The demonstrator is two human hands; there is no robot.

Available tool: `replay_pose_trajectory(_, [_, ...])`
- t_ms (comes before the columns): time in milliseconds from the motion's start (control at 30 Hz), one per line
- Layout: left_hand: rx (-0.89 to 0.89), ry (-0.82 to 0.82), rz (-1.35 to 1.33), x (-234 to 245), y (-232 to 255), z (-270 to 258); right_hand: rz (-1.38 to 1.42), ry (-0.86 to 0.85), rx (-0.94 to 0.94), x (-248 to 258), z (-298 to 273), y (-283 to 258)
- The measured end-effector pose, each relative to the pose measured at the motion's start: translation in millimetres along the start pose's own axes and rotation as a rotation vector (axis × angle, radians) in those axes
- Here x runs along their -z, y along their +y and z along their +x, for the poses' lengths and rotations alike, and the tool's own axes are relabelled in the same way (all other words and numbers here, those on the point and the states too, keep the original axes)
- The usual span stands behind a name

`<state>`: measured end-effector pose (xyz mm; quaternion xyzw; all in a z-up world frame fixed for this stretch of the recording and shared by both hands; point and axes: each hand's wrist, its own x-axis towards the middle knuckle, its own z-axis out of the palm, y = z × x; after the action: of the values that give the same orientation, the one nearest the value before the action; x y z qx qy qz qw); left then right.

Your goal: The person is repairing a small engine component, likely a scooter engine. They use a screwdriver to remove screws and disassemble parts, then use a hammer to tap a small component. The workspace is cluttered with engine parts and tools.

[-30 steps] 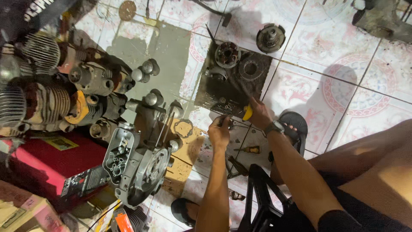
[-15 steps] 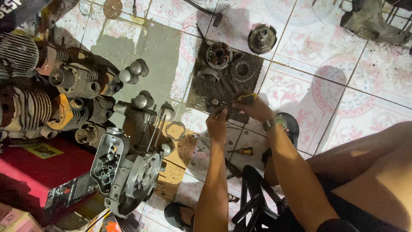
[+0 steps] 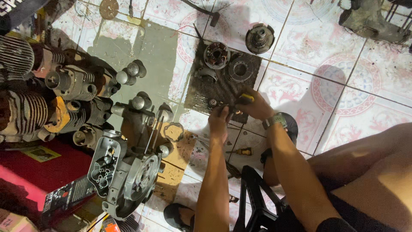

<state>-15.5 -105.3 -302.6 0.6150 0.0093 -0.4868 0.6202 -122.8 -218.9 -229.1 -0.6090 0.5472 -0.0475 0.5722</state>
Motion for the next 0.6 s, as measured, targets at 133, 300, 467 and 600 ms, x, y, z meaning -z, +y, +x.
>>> replay_pose_trajectory(133, [0.035,-0.009,-0.097,-13.5,15.8,-3.7,0.057,0.015,0.124,-7.6,9.5,15.1])
replay_pose_trajectory(300, [0.033,0.02,0.022,-16.5,7.8,11.9,0.089,0.067,0.302,-5.5,16.7,20.3])
replay_pose_trajectory(467, [0.103,0.136,0.115,-12.4,33.9,-26.0,-0.205,0.142,0.442,-15.2,23.9,42.8])
replay_pose_trajectory(600, [0.164,0.174,-0.025,35.4,-43.8,5.8,-0.214,0.228,0.644,-28.7,45.3,96.7])
